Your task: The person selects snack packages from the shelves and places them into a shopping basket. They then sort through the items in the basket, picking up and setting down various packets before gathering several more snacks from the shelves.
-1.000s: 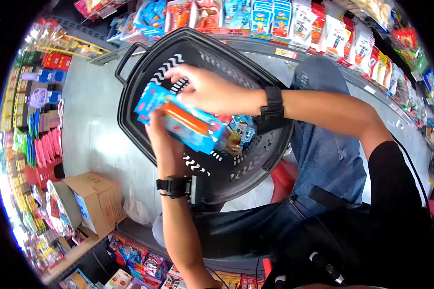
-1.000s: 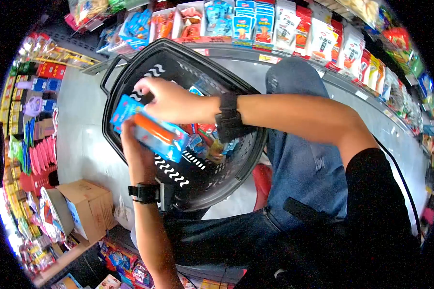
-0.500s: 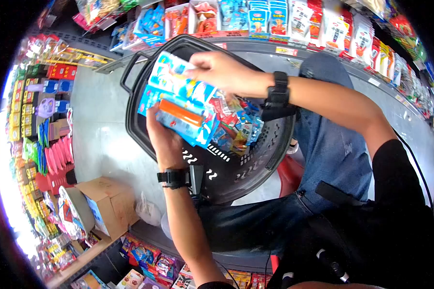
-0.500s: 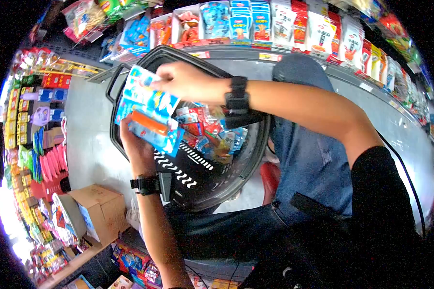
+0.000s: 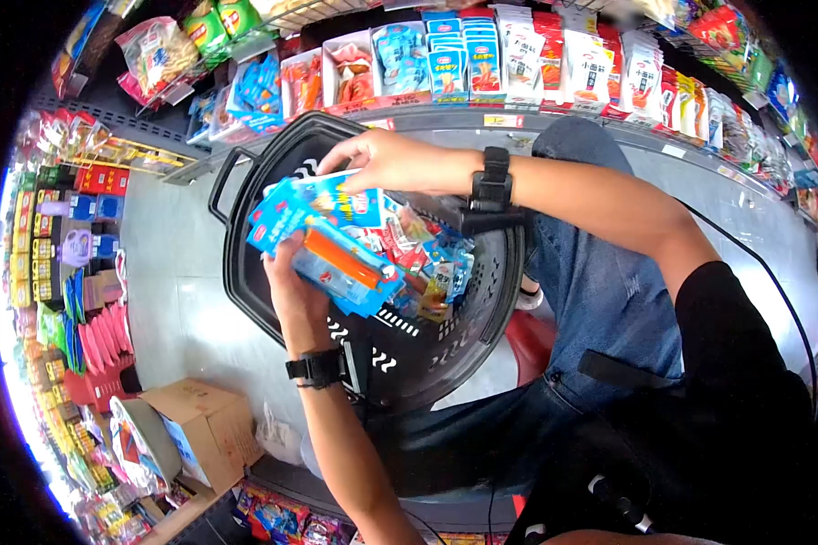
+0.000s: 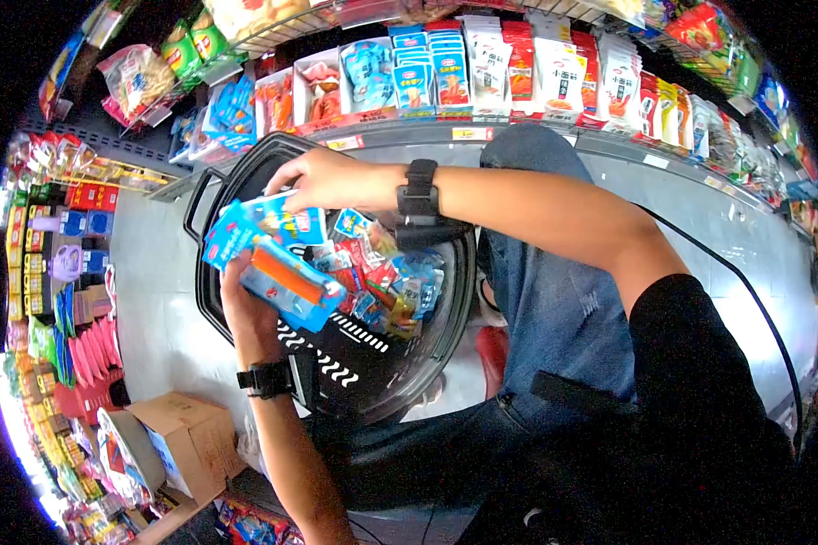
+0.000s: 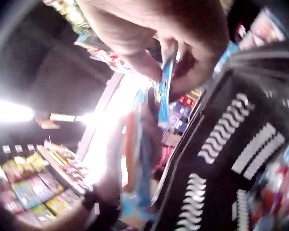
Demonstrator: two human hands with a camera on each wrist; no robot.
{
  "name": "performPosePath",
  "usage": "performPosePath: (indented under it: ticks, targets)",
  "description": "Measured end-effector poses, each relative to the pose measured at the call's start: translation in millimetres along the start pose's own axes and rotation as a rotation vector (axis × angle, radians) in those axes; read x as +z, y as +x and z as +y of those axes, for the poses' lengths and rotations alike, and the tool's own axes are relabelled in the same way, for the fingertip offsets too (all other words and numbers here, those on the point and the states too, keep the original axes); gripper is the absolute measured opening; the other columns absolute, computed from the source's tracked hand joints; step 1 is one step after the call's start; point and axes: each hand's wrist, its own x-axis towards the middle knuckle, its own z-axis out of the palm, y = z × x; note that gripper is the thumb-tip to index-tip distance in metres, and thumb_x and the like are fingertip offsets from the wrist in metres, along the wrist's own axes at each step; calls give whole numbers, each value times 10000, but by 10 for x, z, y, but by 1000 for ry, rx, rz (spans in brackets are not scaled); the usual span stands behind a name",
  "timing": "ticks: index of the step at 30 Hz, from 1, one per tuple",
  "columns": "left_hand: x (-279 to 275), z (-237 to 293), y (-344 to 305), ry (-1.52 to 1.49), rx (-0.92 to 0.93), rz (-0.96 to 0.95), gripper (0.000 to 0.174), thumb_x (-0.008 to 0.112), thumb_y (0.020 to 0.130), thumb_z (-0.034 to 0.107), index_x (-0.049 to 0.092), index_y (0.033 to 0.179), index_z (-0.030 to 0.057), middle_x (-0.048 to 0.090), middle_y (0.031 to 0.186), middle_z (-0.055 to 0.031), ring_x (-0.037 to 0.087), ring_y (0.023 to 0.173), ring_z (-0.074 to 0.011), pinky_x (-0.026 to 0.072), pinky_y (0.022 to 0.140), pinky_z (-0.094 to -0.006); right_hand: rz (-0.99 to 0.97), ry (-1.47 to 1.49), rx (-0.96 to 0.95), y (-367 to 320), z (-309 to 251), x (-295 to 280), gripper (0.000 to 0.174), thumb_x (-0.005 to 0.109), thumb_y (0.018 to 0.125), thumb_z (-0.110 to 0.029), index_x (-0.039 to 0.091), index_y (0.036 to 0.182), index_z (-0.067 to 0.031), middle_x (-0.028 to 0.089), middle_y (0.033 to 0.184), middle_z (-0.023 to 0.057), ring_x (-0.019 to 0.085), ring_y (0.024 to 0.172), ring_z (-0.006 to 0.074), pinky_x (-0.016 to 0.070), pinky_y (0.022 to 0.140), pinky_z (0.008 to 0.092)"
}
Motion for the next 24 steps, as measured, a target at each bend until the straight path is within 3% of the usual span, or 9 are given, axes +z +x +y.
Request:
performPosePath:
  ticks: [2,4,8,12,14,16,18,22,24]
  targets:
    - [-27,-18,2,-80,-7,68,400,585,843,169,518,1192,-14,617,1119,-138,614,1010,-260,486,904,-409,-42,559,239,-55,2,46,326,646,880,-154,562,1158,-4,651,1042,77,639,916,149,512,757,272]
    - [-30,-20,14,-48,30,68,471,571,870,250,487,1242,-26,596,1174,-149,582,1078,-263,446,957,-414,-118,585,368,-159,4,85,321,660,886,-198,567,1141,-26,656,1019,72,642,920,157,531,736,286]
    - [209,-77,-5,31,35,34,432,546,881,168,459,1262,-16,600,1153,-187,594,1076,-305,468,931,-433,239,340,124,77,-36,-208,260,648,889,-207,606,1075,-30,667,1021,80,648,894,139,546,691,267]
    - [281,-92,21,-56,-29,18,356,519,861,39,486,1212,-12,621,1122,-157,635,975,-293,516,868,-429,578,-651,-148,625,-80,-1456,190,641,850,-203,651,904,-21,673,759,116,672,676,188,547,625,319]
    - [301,-73,3,-52,-15,38,374,507,856,30,481,1226,-19,603,1173,-164,625,998,-290,515,869,-428,700,-1178,-167,514,76,-1941,269,689,726,-167,686,963,-40,664,1020,151,650,873,265,519,763,354]
    - [217,-112,40,-44,-21,66,384,503,845,29,483,1225,-20,599,1179,-162,621,1006,-290,513,872,-429,558,-1303,103,490,462,-2331,219,633,798,-192,654,895,4,659,756,186,671,714,312,544,662,396]
    - [174,-158,88,-46,-58,83,416,496,840,107,507,1235,-24,613,1151,-166,617,1002,-268,498,885,-394,591,-1446,270,459,993,-2664,267,661,764,-192,649,959,-10,655,965,205,649,770,361,521,747,417]
    - [126,-163,182,-74,-67,43,398,503,809,65,505,1198,-20,614,1147,-156,626,983,-291,508,868,-429,606,-1528,27,410,1300,-2935,392,653,819,-143,589,1187,-24,652,981,198,678,730,316,533,709,401]
    - [109,-202,216,-53,-83,62,380,515,801,64,525,1175,-2,623,1129,-145,620,986,-277,497,879,-413,555,-1047,114,492,1197,-2821,429,666,780,-118,585,1185,-5,617,1076,227,633,935,351,522,808,412]
